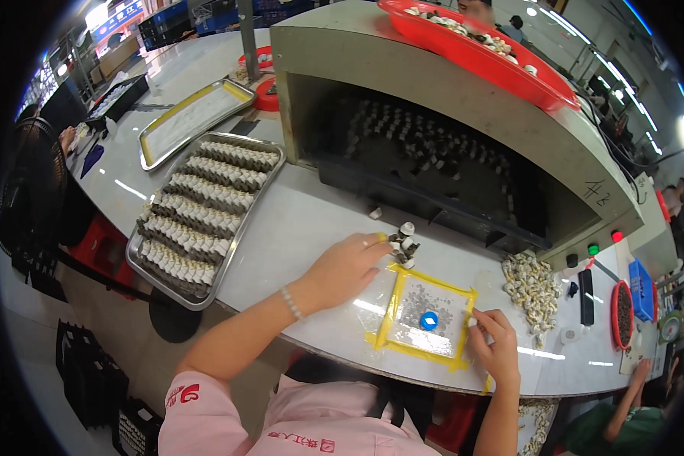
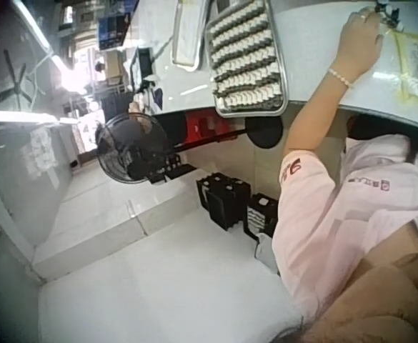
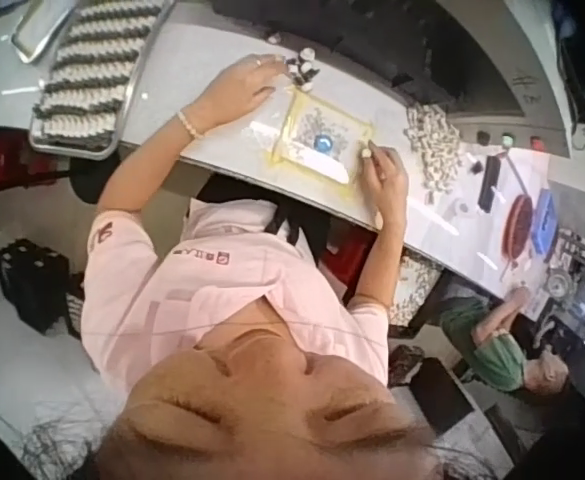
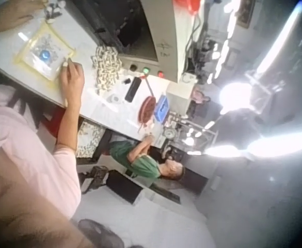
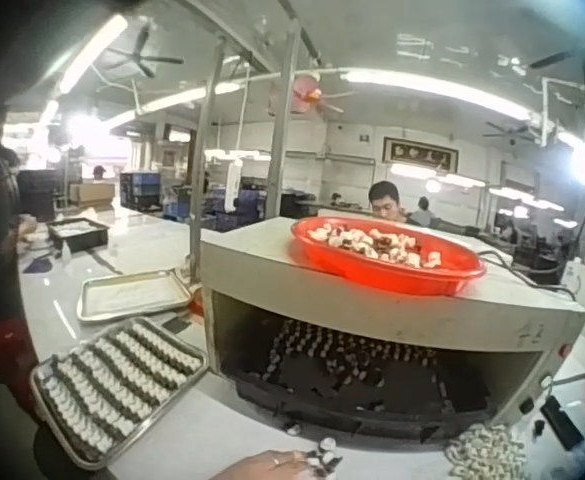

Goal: The person assembles small components by hand and arranges them in rows on a tray. They move the filled tray, place an empty tray on the table, retrieve more parts from a compartment, and continue assembling components.

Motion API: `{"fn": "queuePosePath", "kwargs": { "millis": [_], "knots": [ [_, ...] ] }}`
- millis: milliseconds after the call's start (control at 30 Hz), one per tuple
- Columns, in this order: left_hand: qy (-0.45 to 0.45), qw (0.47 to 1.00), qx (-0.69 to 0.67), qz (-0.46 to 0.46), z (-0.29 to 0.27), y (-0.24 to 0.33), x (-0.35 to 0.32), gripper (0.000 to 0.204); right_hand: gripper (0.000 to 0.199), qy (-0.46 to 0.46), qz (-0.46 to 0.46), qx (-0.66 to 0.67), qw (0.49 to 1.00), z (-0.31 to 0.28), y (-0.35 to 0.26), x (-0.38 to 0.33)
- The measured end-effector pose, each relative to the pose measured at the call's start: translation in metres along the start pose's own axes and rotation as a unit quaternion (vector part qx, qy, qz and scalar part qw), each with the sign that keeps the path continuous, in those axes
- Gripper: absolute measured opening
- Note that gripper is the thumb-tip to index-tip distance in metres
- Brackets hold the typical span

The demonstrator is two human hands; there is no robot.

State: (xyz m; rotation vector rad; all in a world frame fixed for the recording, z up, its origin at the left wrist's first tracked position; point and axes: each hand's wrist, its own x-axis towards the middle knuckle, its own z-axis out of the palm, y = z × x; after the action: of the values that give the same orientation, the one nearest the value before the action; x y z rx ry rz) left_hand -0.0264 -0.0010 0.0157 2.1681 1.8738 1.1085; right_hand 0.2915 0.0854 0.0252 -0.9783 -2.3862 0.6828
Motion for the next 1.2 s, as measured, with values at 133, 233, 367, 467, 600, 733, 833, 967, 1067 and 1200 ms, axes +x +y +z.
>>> {"fn": "queuePosePath", "kwargs": {
  "millis": [133,233,367,467,600,733,833,967,1067,1200],
  "knots": [
    [-0.044,0.998,0.018,0.035,0.029,-0.023,0.024,0.025,0.024,-0.013,-0.008,0.061,0.998,0.009,-0.010,0.002],
    [-0.064,0.995,-0.038,-0.069,0.033,-0.025,0.027,0.024,0.024,-0.050,-0.037,0.064,0.996,0.014,-0.012,0.007],
    [-0.058,0.993,-0.062,-0.076,0.031,-0.030,0.023,0.021,0.021,-0.063,-0.076,0.052,0.994,0.020,-0.027,0.018],
    [-0.002,0.993,-0.108,-0.050,0.028,-0.026,0.014,0.018,0.022,-0.061,-0.117,0.016,0.991,0.026,-0.030,0.026],
    [-0.059,0.938,-0.272,-0.206,0.019,-0.002,0.000,0.016,0.019,-0.082,-0.150,-0.054,0.984,0.028,-0.035,0.030],
    [-0.011,0.770,-0.568,-0.289,0.023,0.013,-0.027,0.014,0.020,-0.099,-0.161,-0.084,0.978,0.025,-0.039,0.032],
    [0.011,0.699,-0.641,-0.316,0.022,0.041,-0.035,0.013,0.020,-0.099,-0.169,-0.109,0.974,0.026,-0.042,0.033],
    [0.041,0.608,-0.727,-0.316,0.030,0.058,-0.054,0.013,0.020,-0.065,-0.139,-0.065,0.986,0.030,-0.040,0.029],
    [0.048,0.610,-0.697,-0.374,0.037,0.069,-0.059,0.019,0.021,-0.038,-0.078,0.029,0.996,0.032,-0.037,0.021],
    [0.060,0.615,-0.694,-0.368,0.047,0.077,-0.061,0.018,0.023,-0.025,0.000,0.169,0.985,0.032,-0.043,0.015]
  ]
}}
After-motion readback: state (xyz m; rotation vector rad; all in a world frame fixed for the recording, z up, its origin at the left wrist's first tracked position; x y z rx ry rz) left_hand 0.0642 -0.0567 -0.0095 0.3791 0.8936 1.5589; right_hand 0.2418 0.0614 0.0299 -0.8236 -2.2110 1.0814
